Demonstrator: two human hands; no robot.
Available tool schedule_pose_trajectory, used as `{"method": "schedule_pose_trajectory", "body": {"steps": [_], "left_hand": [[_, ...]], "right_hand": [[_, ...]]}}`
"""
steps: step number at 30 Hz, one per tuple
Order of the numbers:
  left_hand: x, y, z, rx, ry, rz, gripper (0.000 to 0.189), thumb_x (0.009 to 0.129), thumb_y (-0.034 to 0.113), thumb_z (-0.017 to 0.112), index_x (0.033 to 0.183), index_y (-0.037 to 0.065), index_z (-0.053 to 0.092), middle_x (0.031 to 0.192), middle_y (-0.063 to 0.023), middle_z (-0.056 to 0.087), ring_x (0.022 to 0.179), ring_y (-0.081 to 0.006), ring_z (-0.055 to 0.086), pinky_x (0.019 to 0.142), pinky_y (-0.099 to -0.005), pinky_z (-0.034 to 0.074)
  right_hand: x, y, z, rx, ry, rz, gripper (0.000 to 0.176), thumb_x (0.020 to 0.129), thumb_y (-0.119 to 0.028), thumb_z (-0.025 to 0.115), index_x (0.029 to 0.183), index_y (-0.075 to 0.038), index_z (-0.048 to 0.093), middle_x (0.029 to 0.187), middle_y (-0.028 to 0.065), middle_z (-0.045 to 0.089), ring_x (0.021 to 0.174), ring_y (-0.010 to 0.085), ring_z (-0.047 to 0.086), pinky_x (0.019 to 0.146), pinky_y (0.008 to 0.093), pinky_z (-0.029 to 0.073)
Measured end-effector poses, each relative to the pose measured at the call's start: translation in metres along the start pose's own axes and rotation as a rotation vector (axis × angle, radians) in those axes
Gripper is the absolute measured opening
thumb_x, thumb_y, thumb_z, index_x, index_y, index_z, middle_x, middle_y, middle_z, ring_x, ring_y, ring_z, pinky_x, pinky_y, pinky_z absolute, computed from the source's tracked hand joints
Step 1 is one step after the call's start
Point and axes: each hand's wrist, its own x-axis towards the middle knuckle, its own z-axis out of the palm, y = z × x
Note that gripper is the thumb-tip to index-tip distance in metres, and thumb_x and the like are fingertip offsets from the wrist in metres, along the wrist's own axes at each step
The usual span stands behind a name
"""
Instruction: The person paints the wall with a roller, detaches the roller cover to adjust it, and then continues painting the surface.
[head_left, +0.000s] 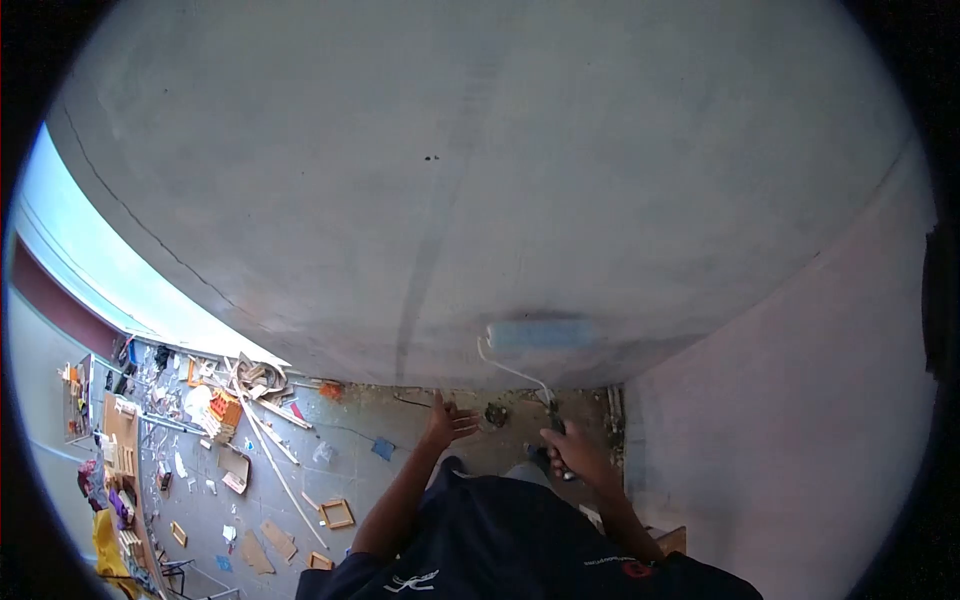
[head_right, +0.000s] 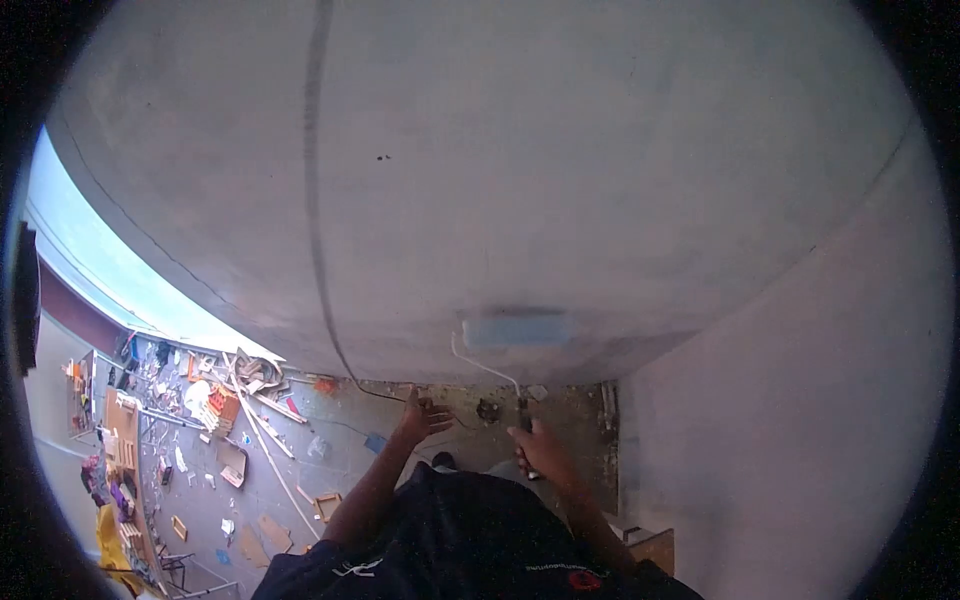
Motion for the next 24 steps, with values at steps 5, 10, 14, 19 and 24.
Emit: {"method": "schedule_pose_trajectory", "body": {"steps": [5, 10, 14, 19, 24], "left_hand": [[0.010, -0.008, 0.006, 0.019, -0.268, -0.099, 0.065, 0.081, 0.064, 0.025, 0.086, 0.001, 0.045, 0.102, -0.0257, 0.052, 0.094, -0.0393, 0.053, 0.077, -0.0501, 0.045], [0.014, -0.032, 0.018, 0.682, -0.578, 0.070, 0.067, 0.084, 0.058, 0.024, 0.102, -0.004, 0.045, 0.104, -0.0242, 0.051, 0.097, -0.0385, 0.051, 0.081, -0.0510, 0.042], [-0.010, -0.034, 0.049, 0.228, -0.337, -0.360, 0.073, 0.082, 0.061, 0.027, 0.106, -0.005, 0.044, 0.106, -0.0211, 0.050, 0.095, -0.0363, 0.051, 0.081, -0.0501, 0.041], [-0.019, -0.038, 0.076, 0.935, -0.647, 0.557, 0.067, 0.079, 0.059, 0.039, 0.110, -0.001, 0.043, 0.108, -0.0171, 0.049, 0.089, -0.0315, 0.052, 0.077, -0.0422, 0.044], [-0.031, -0.031, 0.098, 0.025, -0.558, -0.373, 0.056, 0.081, 0.044, 0.050, 0.114, 0.000, 0.040, 0.109, -0.0155, 0.049, 0.085, -0.0252, 0.052, 0.071, -0.0386, 0.044]], "right_hand": [[0.085, 0.036, 0.028, -0.007, 0.037, 0.012, 0.019, 0.080, -0.017, 0.053, 0.086, -0.004, 0.041, 0.056, 0.0034, 0.045, 0.040, 0.0122, 0.044, 0.038, 0.0285, 0.039], [0.144, 0.092, 0.040, -0.294, 0.195, -0.012, 0.023, 0.078, -0.018, 0.051, 0.091, -0.002, 0.043, 0.059, 0.0056, 0.050, 0.042, 0.0141, 0.047, 0.039, 0.0313, 0.040], [0.125, 0.075, 0.046, -0.358, 0.189, -0.121, 0.025, 0.077, -0.017, 0.050, 0.095, -0.001, 0.043, 0.057, 0.0057, 0.049, 0.043, 0.0140, 0.049, 0.039, 0.0302, 0.040], [0.021, 0.013, 0.065, -0.098, 0.228, -0.141, 0.019, 0.077, -0.015, 0.050, 0.089, -0.001, 0.046, 0.057, 0.0055, 0.048, 0.040, 0.0127, 0.046, 0.036, 0.0272, 0.037], [0.048, 0.058, 0.058, -0.241, 0.312, -0.182, 0.020, 0.076, -0.017, 0.053, 0.086, 0.001, 0.048, 0.059, 0.0091, 0.051, 0.044, 0.0173, 0.050, 0.041, 0.0301, 0.040]]}}
